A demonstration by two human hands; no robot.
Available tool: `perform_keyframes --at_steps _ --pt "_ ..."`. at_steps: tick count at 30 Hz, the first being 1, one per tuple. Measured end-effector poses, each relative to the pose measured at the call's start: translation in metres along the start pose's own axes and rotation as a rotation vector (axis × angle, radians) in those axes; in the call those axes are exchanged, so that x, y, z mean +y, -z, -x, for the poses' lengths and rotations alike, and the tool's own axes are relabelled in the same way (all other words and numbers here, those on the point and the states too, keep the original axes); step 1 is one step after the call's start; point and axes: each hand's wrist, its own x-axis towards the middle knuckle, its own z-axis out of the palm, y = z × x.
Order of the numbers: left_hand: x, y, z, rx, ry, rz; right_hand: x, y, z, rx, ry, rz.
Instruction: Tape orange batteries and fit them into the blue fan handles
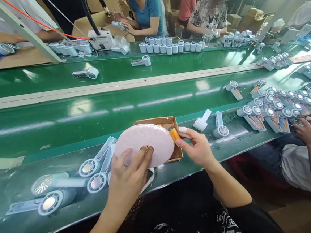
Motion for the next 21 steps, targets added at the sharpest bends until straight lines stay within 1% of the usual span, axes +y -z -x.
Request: perform_keyframes --at_steps 3,4,5,6,7,10,11,12,13,14,15,16,17,18,19,20,21 --pt "-0.010 0.011 -0.004 -0.036 -0.051 0.040 -0.012 0.023 -0.013 -0.298 -0.127 -0.093" --pt "-0.012 0.014 -0.008 -0.050 -0.077 0.054 -0.014 0.027 -0.015 -0.360 -0.151 -0.119" --pt "-0.013 0.017 -0.011 -0.061 -0.099 0.065 -0.014 0.027 -0.014 -0.371 -0.162 -0.152" --pt "-0.012 0.019 -0.014 -0.063 -0.116 0.076 -0.011 0.024 -0.010 -0.328 -0.161 -0.198" --pt "-0.010 0.020 -0.017 -0.048 -0.127 0.089 -0.007 0.018 -0.002 -0.229 -0.152 -0.261" --pt "0.011 0.016 -0.015 0.048 -0.125 0.119 0.009 -0.004 0.025 0.206 -0.106 -0.500" --pt "0.021 0.012 -0.012 0.068 -0.140 0.129 0.012 -0.006 0.030 0.308 -0.094 -0.557" --pt "0.030 0.009 -0.008 0.063 -0.172 0.145 0.011 -0.002 0.031 0.377 -0.076 -0.588" --pt "0.038 0.004 -0.003 0.028 -0.217 0.170 0.008 0.008 0.027 0.422 -0.046 -0.595" --pt "0.043 0.000 0.002 -0.027 -0.260 0.198 0.003 0.026 0.018 0.449 -0.002 -0.579" --pt "0.043 -0.004 0.006 -0.095 -0.286 0.220 -0.003 0.049 0.007 0.502 0.073 -0.546" --pt "0.038 -0.007 0.009 -0.166 -0.286 0.227 -0.009 0.075 -0.005 0.567 0.162 -0.500" --pt "0.028 -0.011 0.011 -0.227 -0.265 0.219 -0.012 0.101 -0.015 0.625 0.238 -0.455" --pt "0.013 -0.014 0.011 -0.275 -0.232 0.202 -0.011 0.125 -0.020 0.674 0.286 -0.418" --pt "-0.005 -0.016 0.008 -0.316 -0.203 0.185 -0.007 0.145 -0.020 0.707 0.306 -0.387" --pt "-0.023 -0.018 0.002 -0.354 -0.193 0.180 0.001 0.158 -0.015 0.732 0.301 -0.359" --pt "-0.039 -0.021 -0.009 -0.382 -0.195 0.192 0.012 0.166 -0.004 0.753 0.274 -0.338"
